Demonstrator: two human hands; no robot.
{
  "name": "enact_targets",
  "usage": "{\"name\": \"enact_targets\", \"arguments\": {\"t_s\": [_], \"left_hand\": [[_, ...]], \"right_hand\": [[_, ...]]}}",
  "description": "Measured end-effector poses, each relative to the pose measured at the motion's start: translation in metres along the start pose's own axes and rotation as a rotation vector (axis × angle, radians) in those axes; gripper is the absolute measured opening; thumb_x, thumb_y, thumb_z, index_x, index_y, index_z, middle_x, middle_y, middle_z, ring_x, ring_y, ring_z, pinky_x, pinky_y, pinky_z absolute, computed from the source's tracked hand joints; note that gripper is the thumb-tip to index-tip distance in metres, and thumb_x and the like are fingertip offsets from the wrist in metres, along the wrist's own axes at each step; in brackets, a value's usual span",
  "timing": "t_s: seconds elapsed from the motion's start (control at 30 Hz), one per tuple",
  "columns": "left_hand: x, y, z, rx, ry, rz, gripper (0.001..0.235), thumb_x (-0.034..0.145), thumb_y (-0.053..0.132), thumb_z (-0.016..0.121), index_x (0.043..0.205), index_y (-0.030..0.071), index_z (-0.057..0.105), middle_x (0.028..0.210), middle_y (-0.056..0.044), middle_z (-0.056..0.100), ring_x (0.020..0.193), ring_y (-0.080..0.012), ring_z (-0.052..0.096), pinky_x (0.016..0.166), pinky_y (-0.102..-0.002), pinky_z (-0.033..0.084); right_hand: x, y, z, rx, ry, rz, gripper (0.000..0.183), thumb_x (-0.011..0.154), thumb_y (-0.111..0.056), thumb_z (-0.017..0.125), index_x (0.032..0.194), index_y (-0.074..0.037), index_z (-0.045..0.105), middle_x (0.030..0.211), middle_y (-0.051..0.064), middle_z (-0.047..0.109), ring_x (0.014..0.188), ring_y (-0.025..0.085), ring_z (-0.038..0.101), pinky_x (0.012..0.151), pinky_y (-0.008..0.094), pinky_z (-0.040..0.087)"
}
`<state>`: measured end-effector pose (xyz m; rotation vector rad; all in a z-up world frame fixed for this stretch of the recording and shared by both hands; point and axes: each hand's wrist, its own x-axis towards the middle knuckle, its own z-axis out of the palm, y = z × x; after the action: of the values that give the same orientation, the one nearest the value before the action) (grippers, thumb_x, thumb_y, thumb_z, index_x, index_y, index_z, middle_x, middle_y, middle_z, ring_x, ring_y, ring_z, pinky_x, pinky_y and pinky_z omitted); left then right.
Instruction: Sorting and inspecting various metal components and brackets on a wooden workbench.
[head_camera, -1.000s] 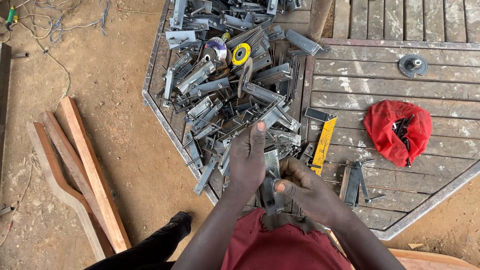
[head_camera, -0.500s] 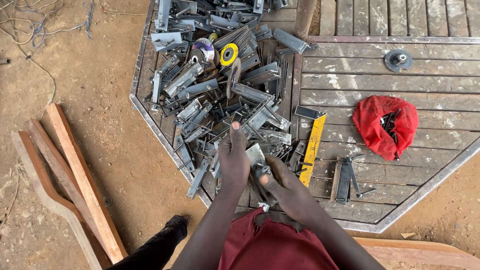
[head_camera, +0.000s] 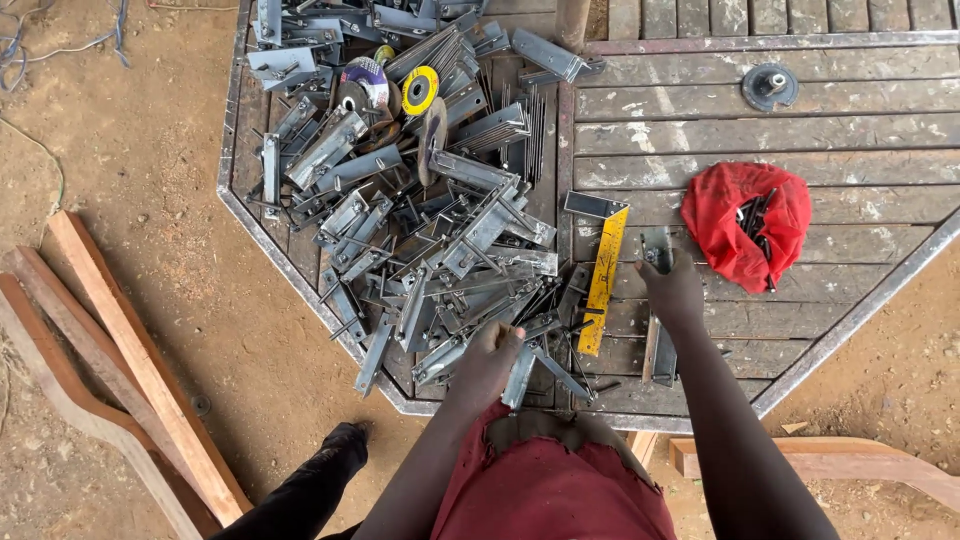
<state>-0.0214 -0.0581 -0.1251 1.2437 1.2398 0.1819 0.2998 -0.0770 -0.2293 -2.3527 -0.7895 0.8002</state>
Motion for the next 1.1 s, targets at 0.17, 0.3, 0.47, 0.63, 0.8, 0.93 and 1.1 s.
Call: {"name": "enact_targets", "arguments": {"t_s": [0.17,0.3,0.47,0.63,0.8,0.93,1.1], "left_hand": [[0.008,-0.006,-0.006,-0.002,0.022,-0.006,0.044,0.108,0.056,0.048,0.113,0.014,0.06,0.102,-0.013,0.062,0.1,-0.0316,0.064,0.09,-0.058,0.049],[0.005,0.015,-0.013,-0.042,0.068,-0.018,0.043,0.108,0.052,0.049,0.111,0.011,0.063,0.096,-0.009,0.067,0.096,-0.0262,0.066,0.088,-0.05,0.05],[0.018,-0.002,-0.01,-0.069,0.076,0.003,0.038,0.111,0.045,0.047,0.112,0.01,0.063,0.097,-0.01,0.067,0.098,-0.0268,0.066,0.089,-0.051,0.05],[0.017,-0.006,-0.01,-0.072,0.096,-0.023,0.038,0.109,0.048,0.051,0.109,0.012,0.065,0.095,-0.008,0.069,0.095,-0.0234,0.069,0.09,-0.048,0.051],[0.017,0.0,-0.014,-0.14,0.078,0.027,0.035,0.112,0.04,0.047,0.11,0.009,0.064,0.096,-0.01,0.07,0.094,-0.0215,0.066,0.089,-0.046,0.05],[0.009,0.01,-0.017,-0.183,0.094,0.02,0.037,0.111,0.042,0.05,0.109,0.008,0.064,0.095,-0.012,0.071,0.092,-0.0221,0.066,0.089,-0.046,0.051],[0.018,0.002,-0.012,-0.214,0.096,0.038,0.035,0.109,0.04,0.053,0.106,0.008,0.065,0.092,-0.011,0.07,0.089,-0.0206,0.066,0.088,-0.042,0.051]], "right_hand": [[-0.007,-0.011,0.02,-0.251,0.222,-0.163,0.048,0.091,-0.029,0.081,0.127,-0.003,0.063,0.125,0.027,0.056,0.121,0.047,0.055,0.106,0.054,0.04],[-0.029,-0.037,0.054,-0.339,-0.21,-0.107,0.036,0.102,-0.046,0.061,0.094,-0.012,0.071,0.077,0.011,0.07,0.078,0.034,0.073,0.073,0.046,0.055],[-0.026,-0.07,0.054,-0.451,-0.411,-0.131,0.048,0.105,-0.041,0.055,0.12,0.002,0.068,0.086,0.021,0.072,0.075,0.037,0.075,0.058,0.047,0.058],[-0.005,-0.056,0.076,-0.616,-0.47,-0.098,0.043,0.103,-0.038,0.058,0.114,0.0,0.072,0.085,0.02,0.074,0.077,0.039,0.076,0.058,0.05,0.059],[0.006,-0.036,0.066,-0.203,-0.527,0.089,0.037,0.105,-0.026,0.055,0.118,0.006,0.071,0.085,0.025,0.071,0.069,0.033,0.073,0.054,0.041,0.053],[-0.001,-0.001,0.072,0.057,-0.462,0.162,0.036,0.102,-0.021,0.058,0.121,0.007,0.069,0.088,0.026,0.07,0.067,0.032,0.071,0.051,0.04,0.051],[-0.043,0.015,0.044,0.591,-0.338,0.285,0.042,0.103,-0.01,0.061,0.136,0.014,0.049,0.113,0.026,0.056,0.097,0.034,0.073,0.071,0.033,0.058]]}}
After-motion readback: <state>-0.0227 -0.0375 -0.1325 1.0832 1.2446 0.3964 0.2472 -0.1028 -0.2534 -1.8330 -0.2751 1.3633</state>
